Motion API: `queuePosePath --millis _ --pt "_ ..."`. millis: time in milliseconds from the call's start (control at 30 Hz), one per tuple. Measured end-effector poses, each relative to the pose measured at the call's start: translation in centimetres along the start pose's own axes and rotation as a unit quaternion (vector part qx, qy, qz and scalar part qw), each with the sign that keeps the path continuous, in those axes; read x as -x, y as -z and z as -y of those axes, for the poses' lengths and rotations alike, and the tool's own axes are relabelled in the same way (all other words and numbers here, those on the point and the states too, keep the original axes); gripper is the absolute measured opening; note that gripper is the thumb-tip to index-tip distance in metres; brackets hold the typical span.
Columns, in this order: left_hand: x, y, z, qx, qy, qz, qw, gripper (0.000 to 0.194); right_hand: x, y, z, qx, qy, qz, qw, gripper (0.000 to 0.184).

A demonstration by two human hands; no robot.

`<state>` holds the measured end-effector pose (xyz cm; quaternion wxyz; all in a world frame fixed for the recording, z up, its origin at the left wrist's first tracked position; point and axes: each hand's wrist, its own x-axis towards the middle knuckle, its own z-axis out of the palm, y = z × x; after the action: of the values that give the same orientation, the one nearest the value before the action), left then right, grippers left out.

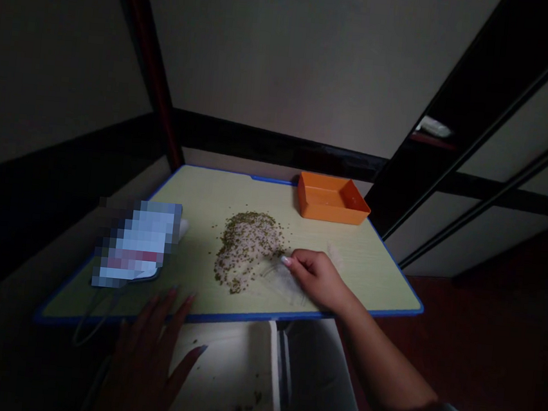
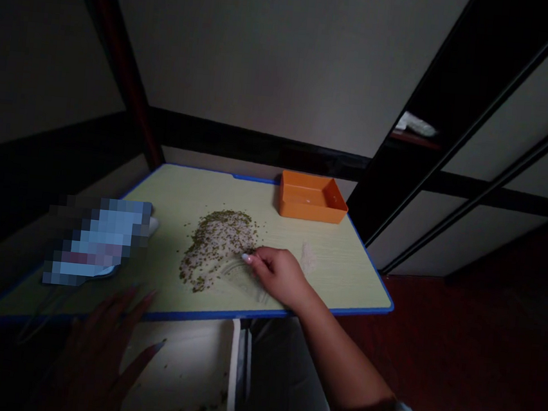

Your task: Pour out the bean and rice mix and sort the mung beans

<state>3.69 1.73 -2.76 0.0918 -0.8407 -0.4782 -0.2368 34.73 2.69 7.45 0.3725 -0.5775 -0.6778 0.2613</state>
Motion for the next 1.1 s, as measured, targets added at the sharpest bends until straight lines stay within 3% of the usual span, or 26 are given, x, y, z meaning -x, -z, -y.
queuePosePath --millis 133,267,433,533,667,867,1100 --pt "0.0 0.2 0.2 0.001 -0.020 0.001 1.000 0.069 2.3 -1.4 1.1 -0.061 -0.054 -0.037 0.996 0.036" --pt "-0.2 0.4 0.2 0.004 -0.027 0.004 1.000 0.070 4.0 -2.7 1.7 -0.013 -0.091 -0.085 0.992 0.035" --pt "-0.2 0.5 0.1 0.002 -0.027 0.001 1.000 0.069 4.9 -2.5 2.1 -0.008 -0.106 -0.118 0.987 0.029" --pt "-0.2 0.5 0.2 0.005 -0.024 0.010 1.000 0.070 5.1 -2.3 1.9 -0.083 -0.134 -0.115 0.981 0.013" --pt "-0.3 0.6 0.2 0.010 -0.025 0.011 1.000 0.069 4.8 -2.1 0.9 -0.176 -0.128 -0.129 0.968 0.013" --pt "-0.3 1.0 0.1 0.011 -0.019 0.018 1.000 0.068 3.7 -1.4 -0.6 -0.191 -0.141 -0.255 0.938 0.020" --pt "-0.2 0.6 0.0 0.016 -0.007 0.014 1.000 0.069 3.2 -1.0 -1.8 -0.165 -0.146 -0.259 0.940 0.029"
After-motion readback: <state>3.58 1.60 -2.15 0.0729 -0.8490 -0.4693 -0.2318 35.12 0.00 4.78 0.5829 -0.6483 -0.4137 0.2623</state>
